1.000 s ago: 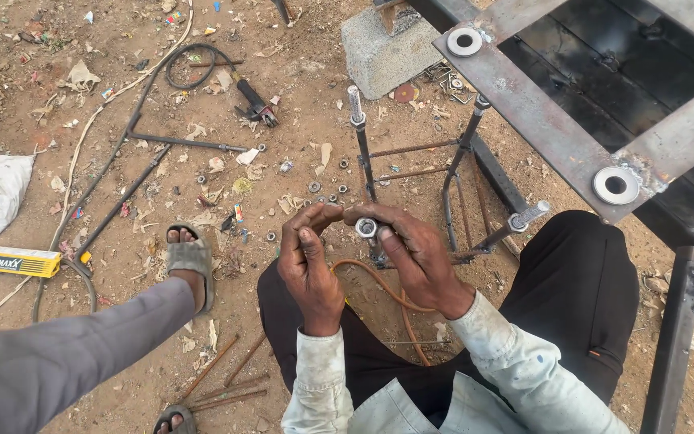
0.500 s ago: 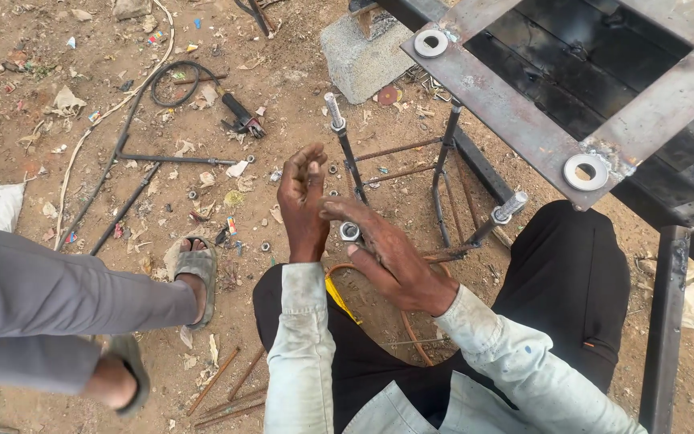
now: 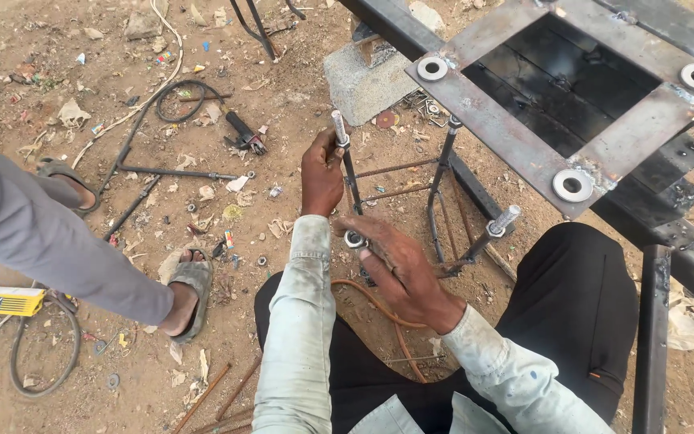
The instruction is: Assembling and welding a metal frame structure.
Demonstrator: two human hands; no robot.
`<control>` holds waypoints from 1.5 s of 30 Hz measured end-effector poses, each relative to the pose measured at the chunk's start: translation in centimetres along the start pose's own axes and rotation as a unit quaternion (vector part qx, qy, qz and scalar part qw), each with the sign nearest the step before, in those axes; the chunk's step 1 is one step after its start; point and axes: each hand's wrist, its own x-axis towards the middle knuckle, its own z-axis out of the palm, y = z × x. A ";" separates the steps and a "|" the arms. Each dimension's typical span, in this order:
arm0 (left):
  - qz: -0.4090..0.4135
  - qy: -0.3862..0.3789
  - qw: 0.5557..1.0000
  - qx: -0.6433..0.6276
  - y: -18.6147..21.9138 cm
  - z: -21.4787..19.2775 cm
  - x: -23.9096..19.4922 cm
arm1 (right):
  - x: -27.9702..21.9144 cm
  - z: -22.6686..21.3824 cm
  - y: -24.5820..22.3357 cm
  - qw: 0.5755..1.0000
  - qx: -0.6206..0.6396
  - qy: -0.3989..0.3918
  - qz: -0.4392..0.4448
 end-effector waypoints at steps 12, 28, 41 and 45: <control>0.101 0.011 0.995 0.003 0.5 0.4 -0.2 | -0.4 -1.0 -1.2 0.996 -0.037 0.073 -0.028; 0.058 -0.020 0.998 -0.026 1.5 -1.3 -4.1 | -18.8 -10.5 3.3 0.903 -0.043 -0.022 0.427; 0.005 0.028 0.999 0.019 2.4 -0.7 -2.8 | -50.8 -20.8 20.5 0.814 -0.318 0.117 0.472; -0.078 0.242 0.952 -0.169 -7.0 -3.6 -4.9 | -65.2 -23.8 28.9 0.834 -0.234 -0.052 0.497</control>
